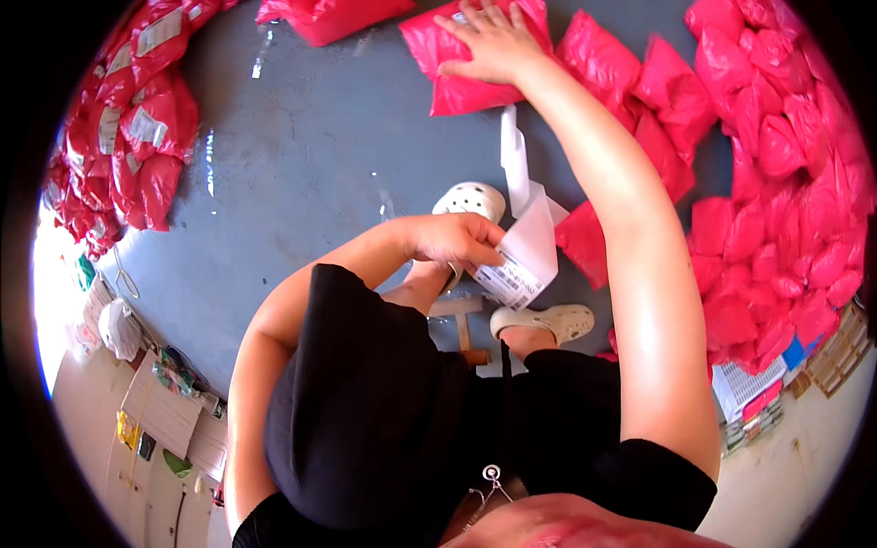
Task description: The person sits on a low stool surrounded by pink shipping bags and white labels. They repeatedly pick up a label, peel it from its backing, and stick it onto a pink package, then place the labeled package aside.
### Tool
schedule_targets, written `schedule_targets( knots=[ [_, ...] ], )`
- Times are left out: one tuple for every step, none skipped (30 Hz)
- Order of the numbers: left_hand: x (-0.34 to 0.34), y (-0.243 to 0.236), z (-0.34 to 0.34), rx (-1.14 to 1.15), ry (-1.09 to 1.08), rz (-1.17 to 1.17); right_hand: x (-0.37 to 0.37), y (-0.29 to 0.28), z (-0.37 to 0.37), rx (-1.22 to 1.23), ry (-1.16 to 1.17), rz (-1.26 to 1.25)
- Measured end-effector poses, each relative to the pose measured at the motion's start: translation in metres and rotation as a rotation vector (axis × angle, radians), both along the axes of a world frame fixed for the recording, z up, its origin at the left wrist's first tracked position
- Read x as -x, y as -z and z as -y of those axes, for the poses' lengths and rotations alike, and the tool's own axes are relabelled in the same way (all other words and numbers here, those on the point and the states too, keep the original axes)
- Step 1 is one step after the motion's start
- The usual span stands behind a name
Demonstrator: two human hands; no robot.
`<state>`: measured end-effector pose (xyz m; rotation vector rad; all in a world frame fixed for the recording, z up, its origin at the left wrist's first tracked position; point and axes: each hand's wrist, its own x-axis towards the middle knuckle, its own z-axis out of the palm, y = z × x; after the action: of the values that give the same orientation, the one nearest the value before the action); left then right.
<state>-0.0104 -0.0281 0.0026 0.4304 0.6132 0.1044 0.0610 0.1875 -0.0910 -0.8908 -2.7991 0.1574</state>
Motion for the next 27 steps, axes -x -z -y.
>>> schedule_targets(
  knots=[
    [-0.003,0.007,0.005,0.058,-0.031,0.045,0.004,0.003,0.007,0.187,-0.022,0.344],
    [-0.005,0.004,0.001,0.070,-0.038,0.053,-0.001,0.003,0.020,0.130,-0.045,0.275],
    [-0.010,0.001,-0.001,0.069,-0.033,0.045,-0.008,0.005,0.032,0.149,-0.065,0.191],
    [-0.013,0.000,-0.002,0.064,-0.027,0.035,-0.014,0.004,0.040,0.163,-0.083,0.106],
    [-0.016,0.002,-0.003,0.041,-0.037,0.029,-0.022,-0.014,0.045,0.165,-0.067,-0.014],
    [-0.020,0.006,-0.005,0.018,-0.047,0.024,-0.035,-0.034,0.046,0.165,-0.051,-0.134],
    [-0.028,0.011,-0.008,-0.008,-0.050,0.026,-0.053,-0.049,0.043,0.159,-0.029,-0.247],
    [-0.037,0.028,-0.004,-0.022,-0.157,0.072,-0.075,-0.051,0.040,0.190,0.031,-0.553],
    [-0.035,0.024,-0.007,0.013,-0.290,0.004,-0.093,-0.070,0.052,0.301,0.157,-0.708],
    [-0.033,0.011,-0.017,0.040,-0.409,-0.056,-0.119,-0.074,0.059,0.161,0.264,-0.821],
    [-0.036,0.003,-0.026,0.083,-0.562,-0.019,-0.142,-0.080,0.079,0.585,0.503,-1.092],
    [-0.039,-0.003,-0.035,0.122,-0.713,0.018,-0.168,-0.083,0.093,0.719,0.627,-1.192],
    [-0.044,-0.004,-0.044,0.128,-0.800,0.001,-0.192,-0.087,0.108,0.772,0.616,-1.163],
    [-0.050,-0.009,-0.055,0.108,-0.827,-0.019,-0.208,-0.091,0.130,0.877,0.608,-1.147],
    [-0.056,-0.009,-0.065,0.066,-0.847,-0.045,-0.218,-0.093,0.150,0.992,0.596,-1.135],
    [-0.063,-0.008,-0.071,0.034,-0.865,-0.075,-0.218,-0.090,0.166,0.961,0.589,-1.046],
    [-0.070,-0.012,-0.076,0.007,-0.858,-0.103,-0.217,-0.086,0.179,0.941,0.594,-0.999],
    [-0.076,-0.013,-0.079,-0.020,-0.852,-0.130,-0.216,-0.084,0.189,0.922,0.598,-0.951],
    [-0.077,-0.007,-0.077,-0.084,-0.843,-0.131,-0.213,-0.085,0.192,1.076,0.703,-1.030],
    [-0.083,-0.011,-0.075,-0.096,-0.876,-0.095,-0.210,-0.091,0.191,1.121,0.788,-1.158],
    [-0.087,-0.010,-0.069,-0.158,-0.800,-0.069,-0.206,-0.097,0.185,1.160,0.872,-1.286],
    [-0.088,-0.009,-0.064,-0.229,-0.729,-0.047,-0.202,-0.102,0.176,1.197,0.944,-1.421],
    [-0.090,-0.007,-0.057,-0.257,-0.570,-0.069,-0.203,-0.104,0.171,1.193,0.974,-1.517],
    [-0.096,-0.006,-0.053,-0.322,-0.481,-0.050,-0.206,-0.104,0.167,1.187,0.970,-1.501],
    [-0.103,0.000,-0.047,-0.325,-0.421,-0.134,-0.210,-0.104,0.164,1.183,0.968,-1.485],
    [-0.108,0.006,-0.043,-0.327,-0.361,-0.217,-0.214,-0.104,0.162,1.179,0.966,-1.468],
    [-0.113,0.010,-0.040,-0.298,-0.377,-0.247,-0.218,-0.104,0.162,1.154,0.984,-1.410]
  ],
)
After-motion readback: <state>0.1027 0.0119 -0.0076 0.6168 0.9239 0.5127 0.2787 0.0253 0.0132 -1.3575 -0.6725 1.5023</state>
